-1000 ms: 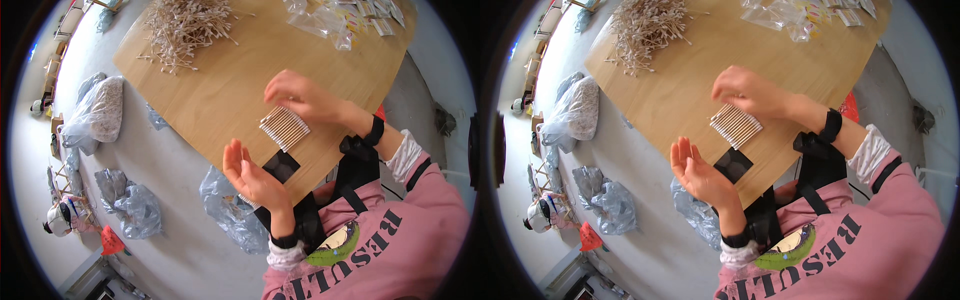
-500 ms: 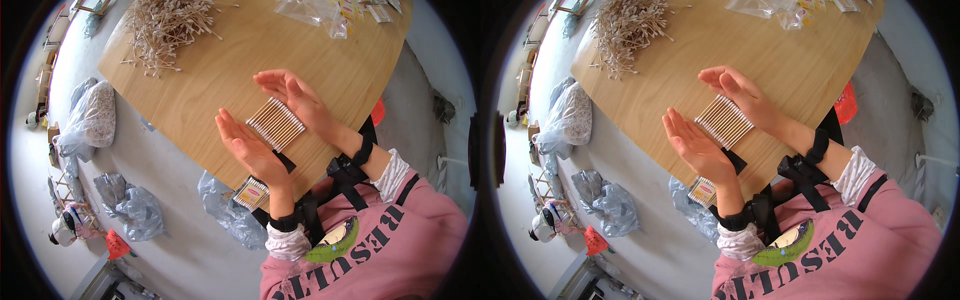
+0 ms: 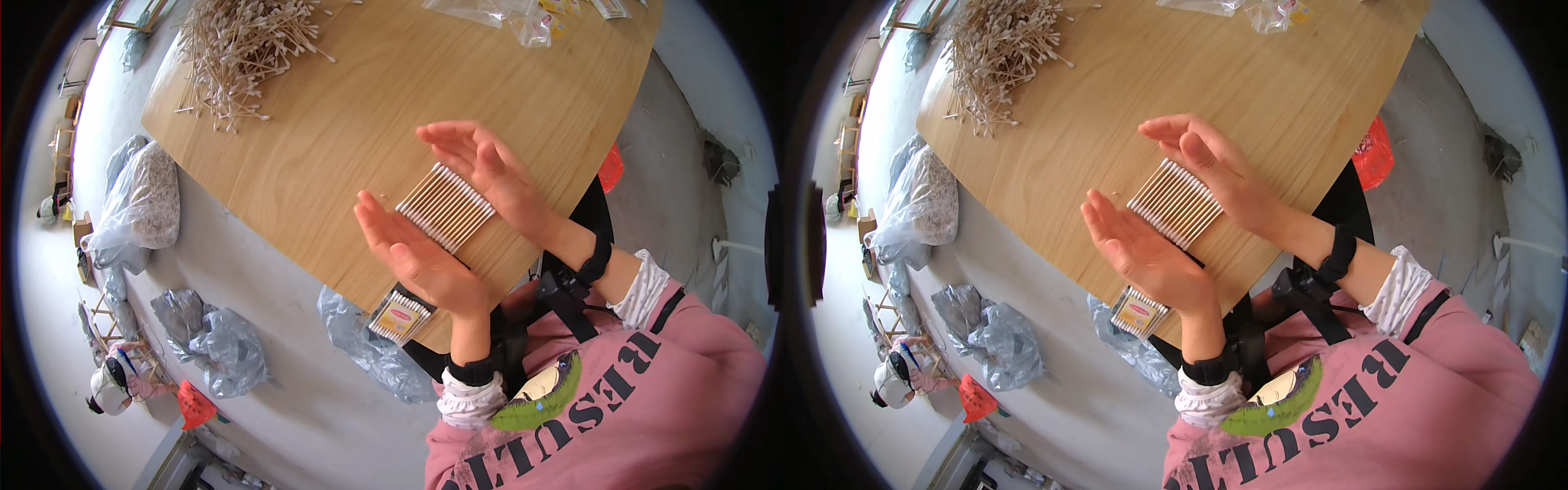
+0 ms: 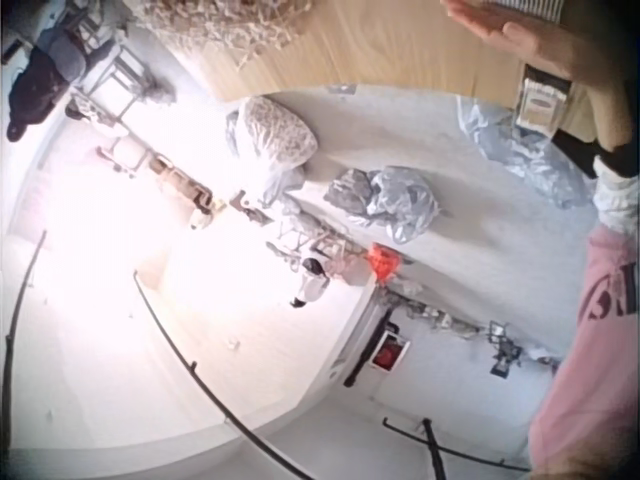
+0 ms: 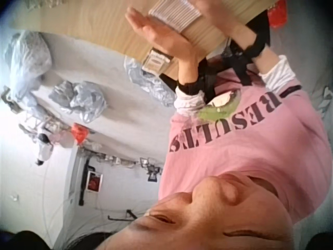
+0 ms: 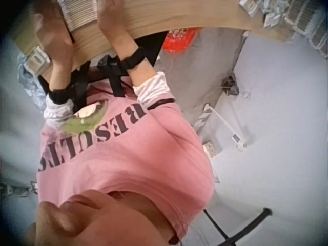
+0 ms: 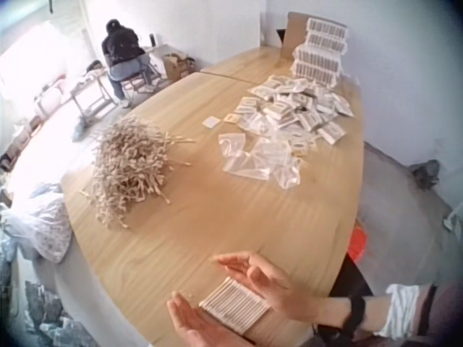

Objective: Sorting cotton swabs and placing them into small plastic bags.

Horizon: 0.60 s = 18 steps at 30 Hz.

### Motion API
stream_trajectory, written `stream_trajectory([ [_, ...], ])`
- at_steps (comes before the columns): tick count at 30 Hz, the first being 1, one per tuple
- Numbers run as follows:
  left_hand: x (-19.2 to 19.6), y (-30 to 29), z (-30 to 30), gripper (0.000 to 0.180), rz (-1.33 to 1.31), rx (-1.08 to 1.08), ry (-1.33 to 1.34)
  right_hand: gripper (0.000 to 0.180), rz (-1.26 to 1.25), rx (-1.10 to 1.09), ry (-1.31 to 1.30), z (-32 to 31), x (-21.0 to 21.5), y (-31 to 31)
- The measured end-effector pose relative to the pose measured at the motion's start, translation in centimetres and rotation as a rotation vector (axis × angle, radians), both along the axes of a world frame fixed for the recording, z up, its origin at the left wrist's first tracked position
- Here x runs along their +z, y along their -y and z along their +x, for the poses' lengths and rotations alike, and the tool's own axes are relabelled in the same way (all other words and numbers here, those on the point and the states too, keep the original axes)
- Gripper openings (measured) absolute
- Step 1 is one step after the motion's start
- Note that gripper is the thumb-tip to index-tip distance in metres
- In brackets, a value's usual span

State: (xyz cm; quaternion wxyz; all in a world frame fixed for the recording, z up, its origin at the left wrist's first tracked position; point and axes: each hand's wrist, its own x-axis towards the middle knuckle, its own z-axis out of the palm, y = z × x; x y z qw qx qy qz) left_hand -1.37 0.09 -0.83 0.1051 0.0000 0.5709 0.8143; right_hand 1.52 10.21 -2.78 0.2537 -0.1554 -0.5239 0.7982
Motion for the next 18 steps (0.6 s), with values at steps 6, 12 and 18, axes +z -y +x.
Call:
stream_trajectory([
  [6, 0.4, 1.4, 0.2, 0.088, -1.304, -0.523, -0.742, 0.012, 0.687, 0.039, 0.397, 1.1, 2.1, -3.3],
  [12, -1.4, 1.0, 0.9, 0.104, -1.501, -0.607, -0.796, 0.009, 1.084, 0.217, 0.358, -0.5, 1.5, -4.6],
  [18, -1.7, 1.0, 1.1, 0.107, -1.498, -0.584, -0.809, 0.009, 1.246, 0.363, 0.466, -1.9, 3.0, -5.0],
])
